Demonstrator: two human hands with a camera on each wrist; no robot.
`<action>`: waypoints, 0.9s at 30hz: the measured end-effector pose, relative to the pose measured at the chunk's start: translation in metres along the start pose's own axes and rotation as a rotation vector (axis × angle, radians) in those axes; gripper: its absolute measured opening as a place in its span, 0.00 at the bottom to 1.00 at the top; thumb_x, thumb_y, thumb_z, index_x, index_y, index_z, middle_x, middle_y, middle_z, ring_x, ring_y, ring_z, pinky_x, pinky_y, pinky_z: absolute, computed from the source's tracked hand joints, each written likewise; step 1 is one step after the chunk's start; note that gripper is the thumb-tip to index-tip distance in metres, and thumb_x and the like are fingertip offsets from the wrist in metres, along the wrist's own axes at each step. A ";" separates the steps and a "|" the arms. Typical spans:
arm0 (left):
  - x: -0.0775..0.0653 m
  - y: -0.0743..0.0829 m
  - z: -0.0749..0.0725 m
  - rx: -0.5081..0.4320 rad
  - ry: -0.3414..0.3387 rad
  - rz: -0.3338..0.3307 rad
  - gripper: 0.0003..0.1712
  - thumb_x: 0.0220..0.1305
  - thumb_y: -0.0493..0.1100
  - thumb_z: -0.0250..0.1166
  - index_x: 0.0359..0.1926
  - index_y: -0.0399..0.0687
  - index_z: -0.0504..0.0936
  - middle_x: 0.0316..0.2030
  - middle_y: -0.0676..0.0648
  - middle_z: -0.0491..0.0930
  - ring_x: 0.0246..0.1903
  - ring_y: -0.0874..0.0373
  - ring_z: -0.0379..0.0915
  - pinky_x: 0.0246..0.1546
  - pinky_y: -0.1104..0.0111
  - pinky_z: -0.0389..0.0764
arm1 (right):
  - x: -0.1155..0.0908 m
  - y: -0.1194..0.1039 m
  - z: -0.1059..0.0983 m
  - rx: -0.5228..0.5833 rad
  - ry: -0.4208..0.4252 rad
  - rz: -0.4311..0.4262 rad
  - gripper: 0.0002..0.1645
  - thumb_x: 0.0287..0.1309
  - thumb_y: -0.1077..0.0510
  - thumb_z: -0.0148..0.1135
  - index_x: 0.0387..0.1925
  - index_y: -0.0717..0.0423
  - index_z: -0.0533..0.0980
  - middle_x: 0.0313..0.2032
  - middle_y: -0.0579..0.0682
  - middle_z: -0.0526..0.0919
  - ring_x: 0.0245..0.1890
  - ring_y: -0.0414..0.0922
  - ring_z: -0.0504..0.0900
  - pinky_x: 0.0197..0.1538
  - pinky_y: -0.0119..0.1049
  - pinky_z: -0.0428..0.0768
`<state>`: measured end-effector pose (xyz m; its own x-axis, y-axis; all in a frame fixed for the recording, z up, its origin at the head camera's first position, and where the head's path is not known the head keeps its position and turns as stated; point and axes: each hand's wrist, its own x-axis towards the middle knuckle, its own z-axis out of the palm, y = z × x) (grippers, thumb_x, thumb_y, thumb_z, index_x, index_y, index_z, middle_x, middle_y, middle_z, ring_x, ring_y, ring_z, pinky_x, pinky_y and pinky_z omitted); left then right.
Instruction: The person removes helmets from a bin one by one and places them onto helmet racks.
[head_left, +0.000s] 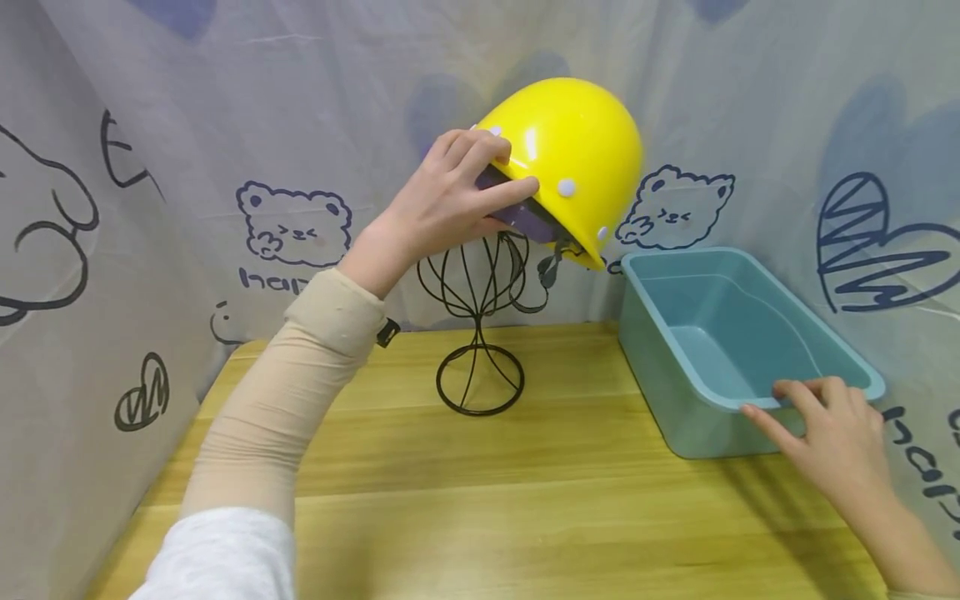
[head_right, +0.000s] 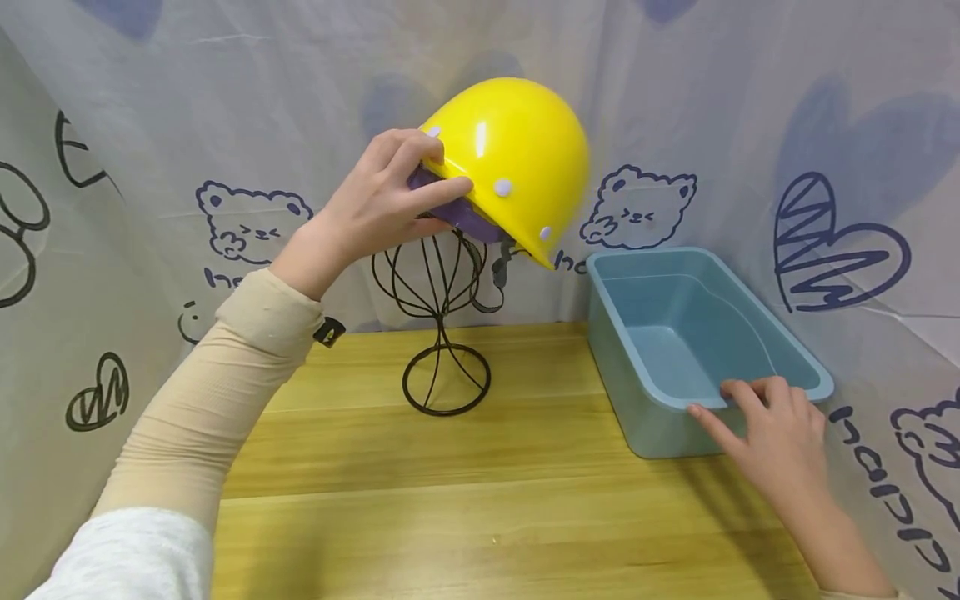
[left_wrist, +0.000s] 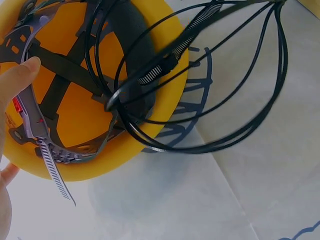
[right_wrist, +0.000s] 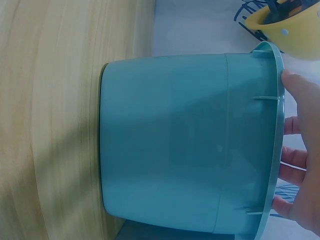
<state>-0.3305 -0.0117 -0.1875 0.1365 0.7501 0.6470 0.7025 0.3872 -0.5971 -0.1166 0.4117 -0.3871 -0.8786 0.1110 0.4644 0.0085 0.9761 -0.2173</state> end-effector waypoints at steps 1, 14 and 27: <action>-0.001 -0.001 -0.001 0.002 0.003 -0.005 0.30 0.54 0.54 0.73 0.56 0.61 0.70 0.51 0.40 0.68 0.54 0.40 0.66 0.55 0.50 0.73 | 0.000 0.000 0.000 0.000 0.000 0.000 0.31 0.56 0.36 0.64 0.46 0.57 0.74 0.43 0.65 0.69 0.41 0.64 0.64 0.41 0.63 0.61; -0.020 -0.008 -0.014 0.024 0.034 -0.051 0.25 0.56 0.52 0.72 0.52 0.61 0.72 0.48 0.40 0.67 0.51 0.40 0.66 0.49 0.48 0.76 | 0.002 0.001 0.000 -0.008 0.014 -0.015 0.30 0.56 0.36 0.64 0.45 0.56 0.74 0.42 0.64 0.68 0.40 0.63 0.65 0.40 0.62 0.61; -0.045 -0.003 -0.018 0.002 0.036 -0.079 0.25 0.55 0.50 0.73 0.51 0.61 0.71 0.45 0.40 0.67 0.47 0.42 0.65 0.47 0.50 0.74 | 0.001 0.001 0.003 0.001 0.027 -0.017 0.30 0.56 0.36 0.64 0.44 0.57 0.75 0.42 0.64 0.69 0.41 0.64 0.65 0.40 0.63 0.61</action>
<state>-0.3264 -0.0565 -0.2061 0.1055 0.6974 0.7088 0.7107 0.4456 -0.5443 -0.1192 0.4127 -0.3890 -0.8654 0.0996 0.4910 -0.0067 0.9777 -0.2100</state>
